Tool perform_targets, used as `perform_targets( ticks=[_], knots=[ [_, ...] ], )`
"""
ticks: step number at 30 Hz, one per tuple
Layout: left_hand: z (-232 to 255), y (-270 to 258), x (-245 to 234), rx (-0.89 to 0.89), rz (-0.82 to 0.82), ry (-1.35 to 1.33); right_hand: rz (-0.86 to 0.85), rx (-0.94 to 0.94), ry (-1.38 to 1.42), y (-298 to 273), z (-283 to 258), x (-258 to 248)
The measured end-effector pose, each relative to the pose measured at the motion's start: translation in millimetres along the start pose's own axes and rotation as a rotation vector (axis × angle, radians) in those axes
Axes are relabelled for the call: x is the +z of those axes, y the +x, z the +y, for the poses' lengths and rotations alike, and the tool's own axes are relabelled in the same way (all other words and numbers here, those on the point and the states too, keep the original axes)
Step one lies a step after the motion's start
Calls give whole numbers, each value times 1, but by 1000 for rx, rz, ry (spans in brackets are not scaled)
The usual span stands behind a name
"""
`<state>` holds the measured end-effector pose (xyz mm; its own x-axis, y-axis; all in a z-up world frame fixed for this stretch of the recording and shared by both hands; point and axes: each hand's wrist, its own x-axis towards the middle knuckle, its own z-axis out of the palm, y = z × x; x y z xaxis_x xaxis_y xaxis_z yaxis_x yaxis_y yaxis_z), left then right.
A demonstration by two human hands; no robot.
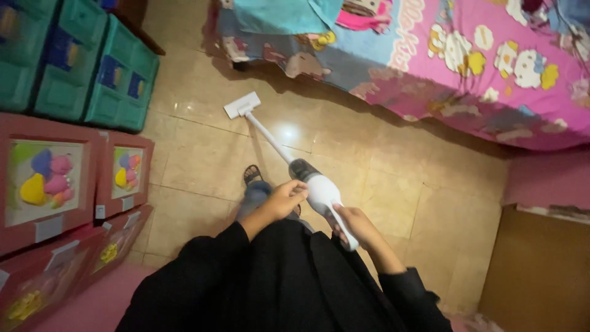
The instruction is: The person uses a handheld stick vacuum to clean the tiled floor of a bedroom. They move the vacuum back and forth in overlapping passes along the edges of a bed and storage drawers, covering the visible floor area.
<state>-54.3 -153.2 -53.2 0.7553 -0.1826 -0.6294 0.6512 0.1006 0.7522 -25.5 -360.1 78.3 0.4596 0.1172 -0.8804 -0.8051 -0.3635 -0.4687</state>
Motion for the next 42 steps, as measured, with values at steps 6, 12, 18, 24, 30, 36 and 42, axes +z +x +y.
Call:
perform_targets(
  ticks=[6, 12, 18, 24, 30, 36, 42],
  knots=[
    [-16, -21, 59, -19, -78, 276, 92, 17, 93, -39, 100, -57],
    [-31, -36, 92, -22, -49, 323, 93, 173, 176, -62, 142, -66],
    [-8, -55, 82, -39, -93, 259, 101, 1, 186, -21, 136, -45],
    [7, -68, 64, 24, 8, 151, 67, -99, 219, 41, 89, -12],
    [5, -64, 44, 30, 77, 188, 24, -172, 288, 67, 24, 21],
    [20, -72, 52, 49, 58, 219, 44, -137, 269, 89, 30, 21],
    [15, -79, 79, 17, -14, 225, 78, -97, 297, 50, 91, -12]
  ],
)
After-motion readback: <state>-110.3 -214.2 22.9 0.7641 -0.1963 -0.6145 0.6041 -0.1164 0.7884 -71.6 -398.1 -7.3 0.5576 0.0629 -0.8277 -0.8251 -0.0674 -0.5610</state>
